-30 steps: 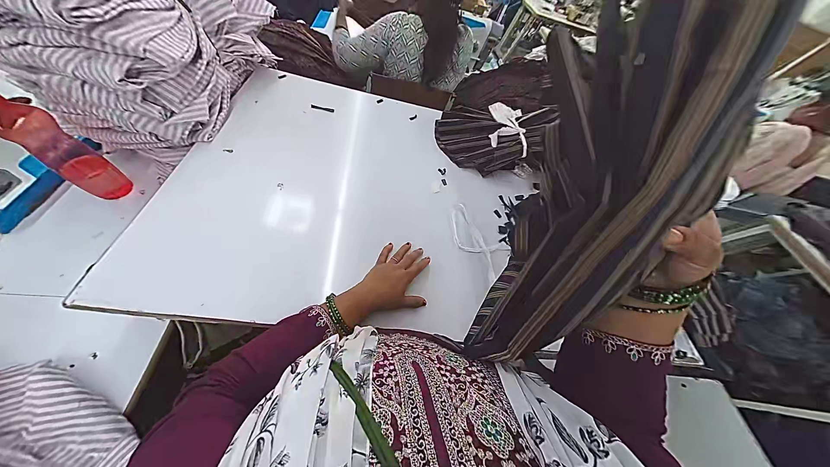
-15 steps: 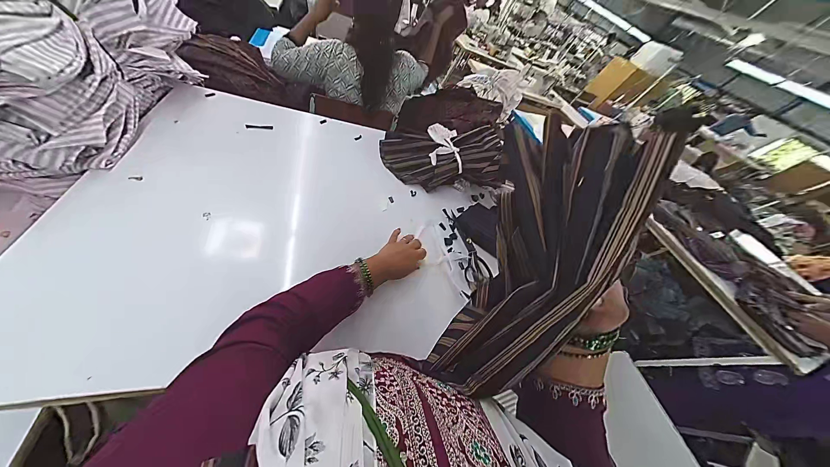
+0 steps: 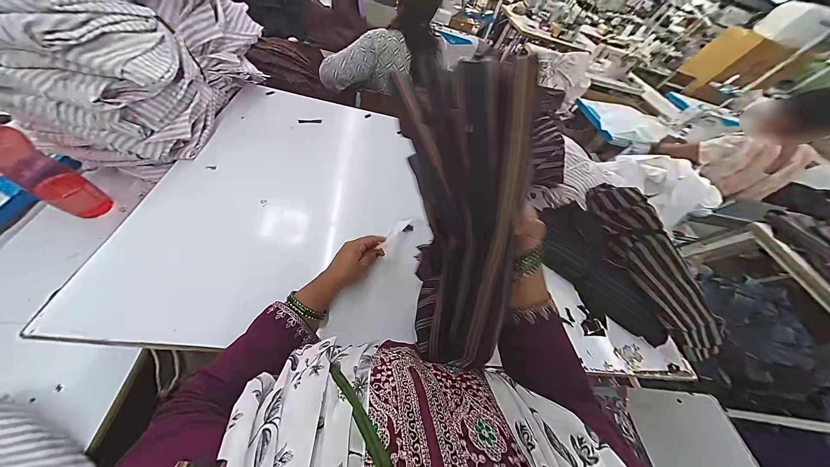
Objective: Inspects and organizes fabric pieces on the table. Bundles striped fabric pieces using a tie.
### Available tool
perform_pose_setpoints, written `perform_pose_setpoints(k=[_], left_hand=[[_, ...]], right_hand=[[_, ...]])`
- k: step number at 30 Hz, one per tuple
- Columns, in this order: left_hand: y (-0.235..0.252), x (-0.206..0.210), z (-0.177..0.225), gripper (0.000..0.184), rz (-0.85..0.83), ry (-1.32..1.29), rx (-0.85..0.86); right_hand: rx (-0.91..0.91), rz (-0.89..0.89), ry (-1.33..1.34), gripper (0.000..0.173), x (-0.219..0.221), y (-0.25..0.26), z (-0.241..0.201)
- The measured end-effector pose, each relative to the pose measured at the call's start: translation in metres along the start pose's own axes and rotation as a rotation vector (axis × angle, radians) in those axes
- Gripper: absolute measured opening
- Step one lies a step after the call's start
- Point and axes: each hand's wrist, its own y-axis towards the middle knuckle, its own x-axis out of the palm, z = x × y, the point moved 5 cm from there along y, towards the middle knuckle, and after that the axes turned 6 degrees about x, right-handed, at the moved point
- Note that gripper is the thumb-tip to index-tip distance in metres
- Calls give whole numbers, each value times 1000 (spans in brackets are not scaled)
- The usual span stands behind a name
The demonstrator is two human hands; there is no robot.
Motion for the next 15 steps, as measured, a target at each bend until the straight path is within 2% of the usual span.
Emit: perform_pose_setpoints(k=[3, 5, 7, 10, 13, 15], left_hand=[[-24, -12, 15, 21, 77, 113, 40], [-41, -25, 7, 22, 139, 83, -51], [-55, -41, -7, 17, 219, -19, -109], [-82, -61, -10, 12, 419, -294, -224], [-106, -74, -11, 12, 763, -626, -372], [-113, -85, -15, 15, 894, -701, -426]], right_hand=[[385, 17, -118, 45, 9, 33, 87], [697, 47, -264, 41, 2, 42, 154], [944, 70, -355, 43, -1, 41, 193], [1000, 77, -393, 46, 6, 42, 200], [1007, 76, -423, 49, 6, 40, 199], [1010, 98, -438, 48, 7, 41, 198]])
